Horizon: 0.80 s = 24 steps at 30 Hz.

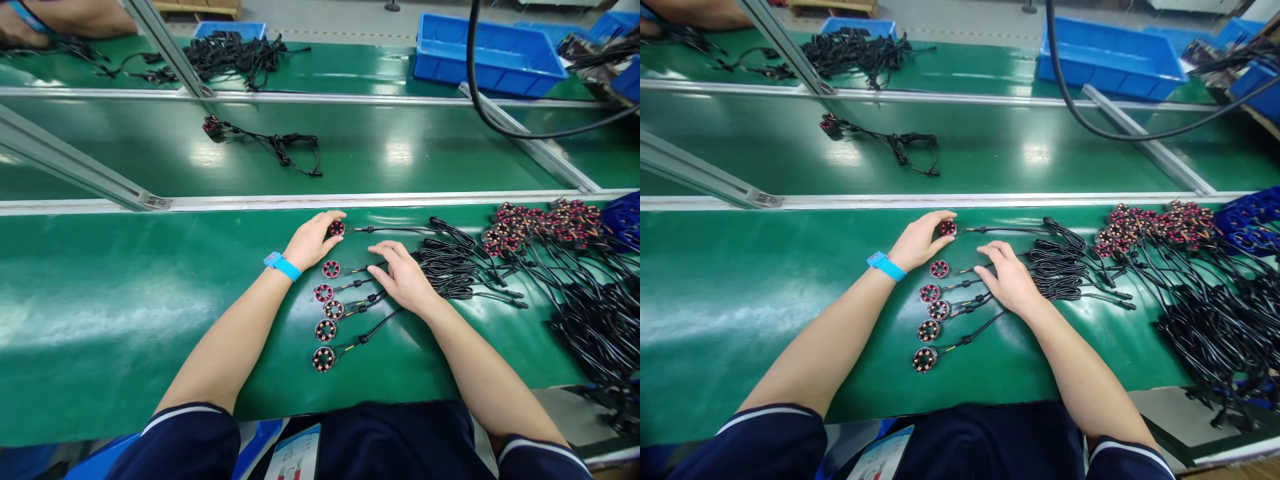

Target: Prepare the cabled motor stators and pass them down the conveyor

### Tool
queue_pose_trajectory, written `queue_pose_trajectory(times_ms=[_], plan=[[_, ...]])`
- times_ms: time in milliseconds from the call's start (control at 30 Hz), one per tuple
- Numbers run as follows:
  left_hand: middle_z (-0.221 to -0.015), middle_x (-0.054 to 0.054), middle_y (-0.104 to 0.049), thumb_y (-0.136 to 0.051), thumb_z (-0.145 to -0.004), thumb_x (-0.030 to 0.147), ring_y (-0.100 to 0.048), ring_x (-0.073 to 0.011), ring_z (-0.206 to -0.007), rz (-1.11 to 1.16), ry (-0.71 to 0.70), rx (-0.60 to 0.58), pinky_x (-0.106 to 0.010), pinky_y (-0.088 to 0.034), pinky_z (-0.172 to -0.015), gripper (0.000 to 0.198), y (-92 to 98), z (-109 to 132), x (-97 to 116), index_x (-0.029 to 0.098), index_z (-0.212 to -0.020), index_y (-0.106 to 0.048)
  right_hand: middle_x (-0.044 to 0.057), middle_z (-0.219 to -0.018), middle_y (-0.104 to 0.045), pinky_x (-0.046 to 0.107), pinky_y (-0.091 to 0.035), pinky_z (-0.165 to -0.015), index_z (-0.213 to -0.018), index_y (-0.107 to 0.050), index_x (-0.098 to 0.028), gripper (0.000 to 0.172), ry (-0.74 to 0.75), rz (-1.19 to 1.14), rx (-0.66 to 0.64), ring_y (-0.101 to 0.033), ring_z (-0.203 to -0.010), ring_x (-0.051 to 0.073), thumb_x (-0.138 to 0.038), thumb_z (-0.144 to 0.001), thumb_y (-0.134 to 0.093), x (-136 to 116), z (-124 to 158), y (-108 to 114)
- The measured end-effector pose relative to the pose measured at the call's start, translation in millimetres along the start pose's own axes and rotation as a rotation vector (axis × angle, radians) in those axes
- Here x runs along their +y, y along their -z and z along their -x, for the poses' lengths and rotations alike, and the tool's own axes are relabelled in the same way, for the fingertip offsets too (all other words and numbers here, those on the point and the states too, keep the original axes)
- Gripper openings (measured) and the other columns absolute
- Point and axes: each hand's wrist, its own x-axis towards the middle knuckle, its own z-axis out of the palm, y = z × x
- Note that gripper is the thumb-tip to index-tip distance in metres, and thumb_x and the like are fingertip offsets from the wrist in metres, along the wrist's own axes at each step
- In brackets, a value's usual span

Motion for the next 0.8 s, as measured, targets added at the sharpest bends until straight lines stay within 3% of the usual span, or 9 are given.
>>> queue_pose_trajectory(times_ms=[100,167,267,367,533,800], plan=[[-0.125,-0.008,-0.062,-0.065,-0.089,0.021,-0.062,-0.0230,-0.113,-0.011,-0.027,0.003,-0.039,-0.050,-0.101,0.044,7.4,8,6,0.020,-0.130,-0.049,0.015,-0.158,-0.034,0.046,-0.057,-0.095,-0.150,-0.039,-0.022,0.054,-0.045,0.049,0.074,-0.060,-0.121,0.029,-0.032,-0.098,-0.048,-3,-4,-3],[-0.123,-0.008,-0.062,-0.065,-0.088,0.021,-0.062,-0.0233,-0.112,-0.045,-0.066,-0.006,-0.038,-0.050,-0.099,0.041,15.0,15,12,0.020,-0.126,-0.049,0.014,-0.160,-0.030,0.048,-0.057,-0.095,-0.153,-0.034,-0.023,0.055,-0.046,0.101,0.063,-0.059,-0.124,0.031,-0.030,-0.099,-0.044,-3,-8,-6],[-0.120,-0.008,-0.062,-0.064,-0.088,0.020,-0.061,-0.0248,-0.111,-0.109,-0.113,-0.020,-0.039,-0.049,-0.097,0.035,26.5,20,21,0.020,-0.121,-0.050,0.013,-0.147,-0.049,0.045,-0.057,-0.097,-0.147,-0.043,-0.021,0.048,-0.029,0.149,0.040,-0.060,-0.121,0.029,-0.026,-0.100,-0.041,-1,-11,-9],[-0.113,-0.008,-0.063,-0.064,-0.088,0.020,-0.062,-0.0253,-0.103,-0.152,-0.146,-0.080,-0.039,-0.050,-0.090,0.029,34.5,21,26,0.021,-0.114,-0.052,0.011,-0.122,-0.063,0.040,-0.055,-0.097,-0.128,-0.059,-0.020,0.033,-0.016,0.142,0.070,-0.065,-0.109,0.025,-0.023,-0.100,-0.041,3,-12,-7],[-0.107,-0.006,-0.063,-0.063,-0.090,0.022,-0.062,-0.0228,-0.096,-0.135,-0.178,-0.179,-0.035,-0.050,-0.083,0.008,38.6,20,23,0.020,-0.095,-0.056,0.009,-0.109,-0.066,0.038,-0.054,-0.095,-0.112,-0.064,-0.021,0.025,0.028,0.108,0.135,-0.065,-0.100,0.023,-0.025,-0.101,-0.042,10,-12,-6],[-0.099,-0.008,-0.066,-0.058,-0.098,0.035,-0.064,-0.0242,-0.092,-0.159,-0.062,-0.365,-0.035,-0.049,-0.080,0.020,47.1,24,33,0.018,-0.093,-0.066,0.009,-0.104,-0.070,0.039,-0.057,-0.087,-0.108,-0.068,-0.021,0.026,0.131,0.142,0.137,-0.068,-0.096,0.024,-0.025,-0.100,-0.044,18,-9,-11]])
